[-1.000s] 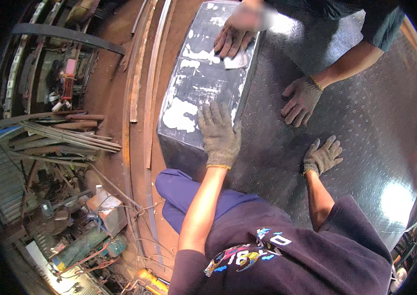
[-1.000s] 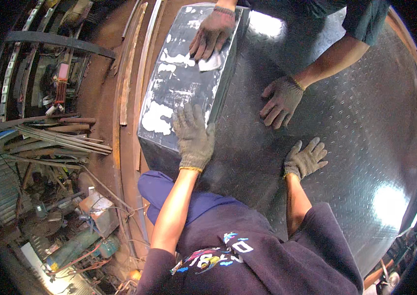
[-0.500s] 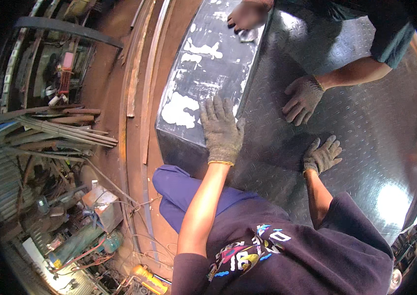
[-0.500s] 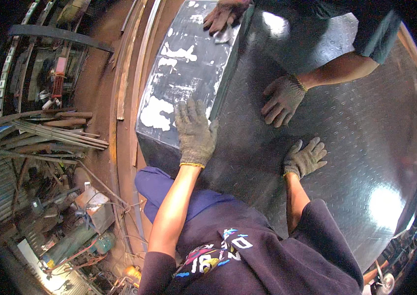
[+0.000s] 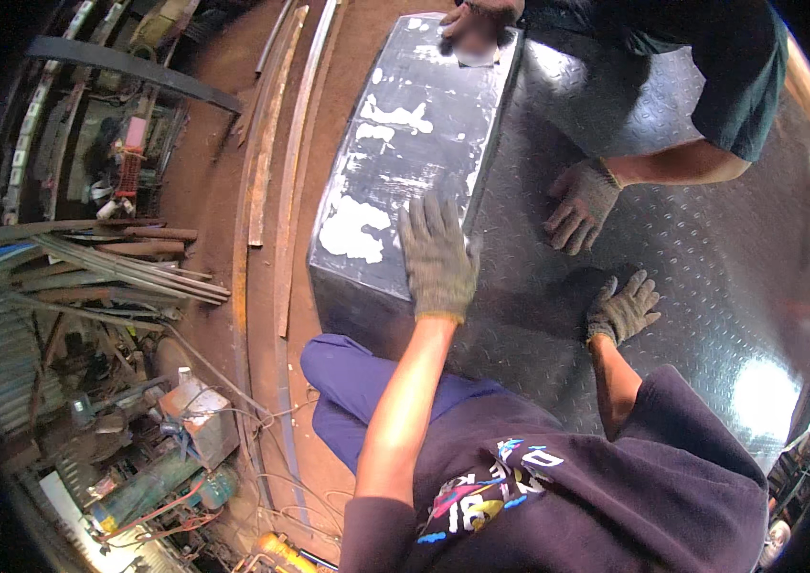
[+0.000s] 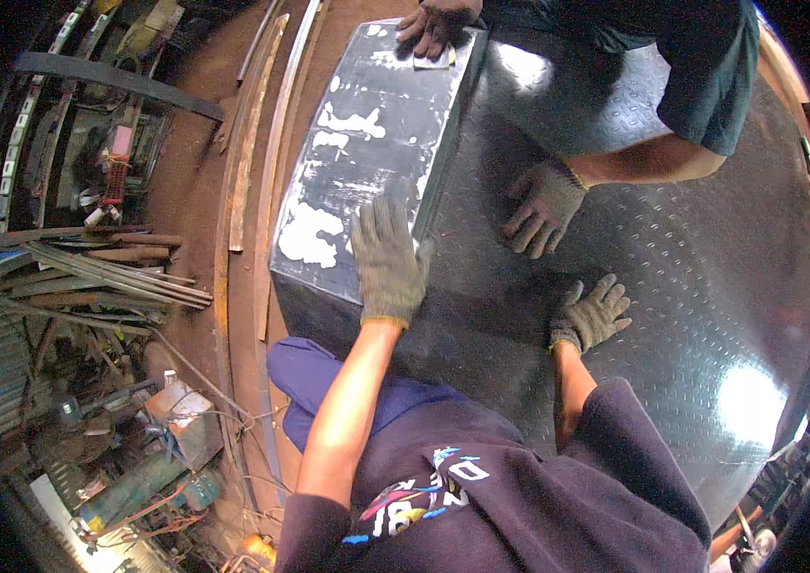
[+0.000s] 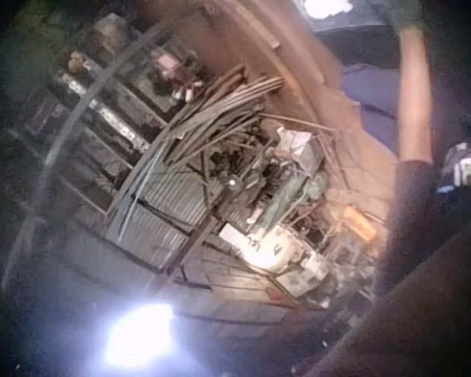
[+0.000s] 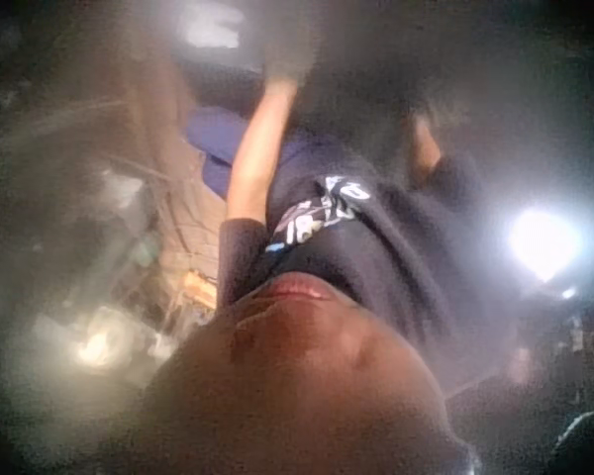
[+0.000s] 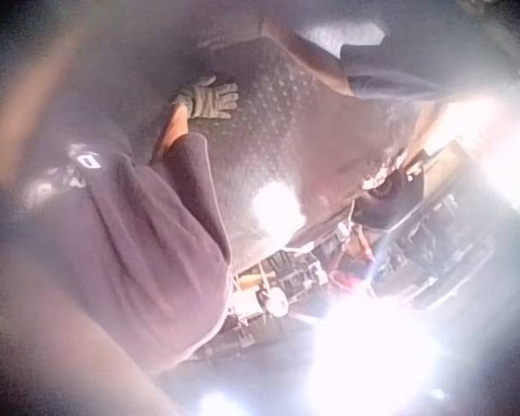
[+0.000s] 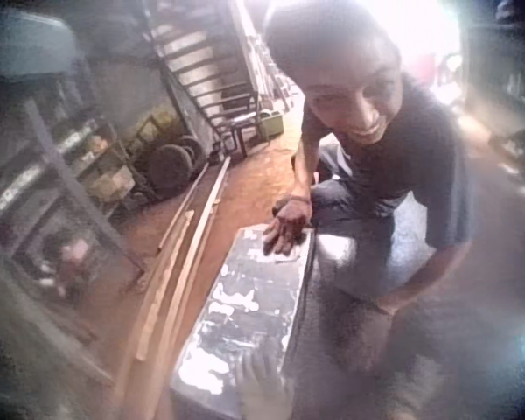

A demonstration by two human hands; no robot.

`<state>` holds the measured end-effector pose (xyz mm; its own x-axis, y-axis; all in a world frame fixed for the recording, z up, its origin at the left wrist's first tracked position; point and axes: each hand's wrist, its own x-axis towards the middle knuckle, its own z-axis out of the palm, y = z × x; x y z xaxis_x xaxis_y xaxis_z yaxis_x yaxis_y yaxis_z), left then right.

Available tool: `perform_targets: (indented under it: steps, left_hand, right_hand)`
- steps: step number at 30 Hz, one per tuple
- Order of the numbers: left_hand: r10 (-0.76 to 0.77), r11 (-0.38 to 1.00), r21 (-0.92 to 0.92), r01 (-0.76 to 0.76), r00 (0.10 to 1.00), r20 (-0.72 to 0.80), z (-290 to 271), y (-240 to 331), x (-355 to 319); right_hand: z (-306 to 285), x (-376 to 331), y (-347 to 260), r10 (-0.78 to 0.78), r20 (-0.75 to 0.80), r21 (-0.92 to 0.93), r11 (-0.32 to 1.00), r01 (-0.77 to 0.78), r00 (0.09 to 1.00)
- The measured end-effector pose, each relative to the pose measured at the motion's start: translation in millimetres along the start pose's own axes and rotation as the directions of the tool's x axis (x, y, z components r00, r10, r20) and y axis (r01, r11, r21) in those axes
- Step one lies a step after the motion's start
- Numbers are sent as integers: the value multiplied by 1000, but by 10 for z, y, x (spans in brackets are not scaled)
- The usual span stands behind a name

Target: The person wipes a rectangular metal plate with gloved hands, spreading a white substance across its surface. A coworker assists by holding the plate and later uses a smartphone to illuminate the work area.

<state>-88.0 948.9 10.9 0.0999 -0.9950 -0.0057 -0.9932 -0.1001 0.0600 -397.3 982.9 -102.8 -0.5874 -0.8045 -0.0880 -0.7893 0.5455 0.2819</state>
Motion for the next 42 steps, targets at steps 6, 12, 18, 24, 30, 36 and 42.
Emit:
perform_targets:
  steps: [6, 12, 18, 24, 30, 36, 42]
  left_hand:
    - [-31, 999, 33, 30, 998, 51, 99, -167, -435]
    - [-38, 998, 53, 39, 999, -27, 195, 54, 310]
    - [2, 998, 64, 8, 988, -153, 264, 146, 892]
    - [3, 996, 86, -6, 999, 39, 27, 0, -269]
    - [-67, 994, 97, 52, 985, 158, 52, -114, -431]
    - [2, 996, 85, 2, 999, -49, 131, 1, 478]
    - [86, 996, 3, -87, 995, 43, -125, -5, 81]
  right_hand:
    - [110, -12, 19, 8, -46, 16, 1000, -8, 999]
    - [111, -1, 70, -5, -79, 19, 1000, 6, 997]
    - [-23, 0, -59, 28, 33, 85, 996, -30, 999]
    - [-87, 19, 64, 38, -12, 47, 998, -37, 999]
    - [88, 29, 56, 24, -32, 21, 1000, -23, 999]
    - [40, 5, -35, 4, -74, 66, 998, 1, 997]
    - [40, 69, 49, 27, -51, 54, 998, -24, 998]
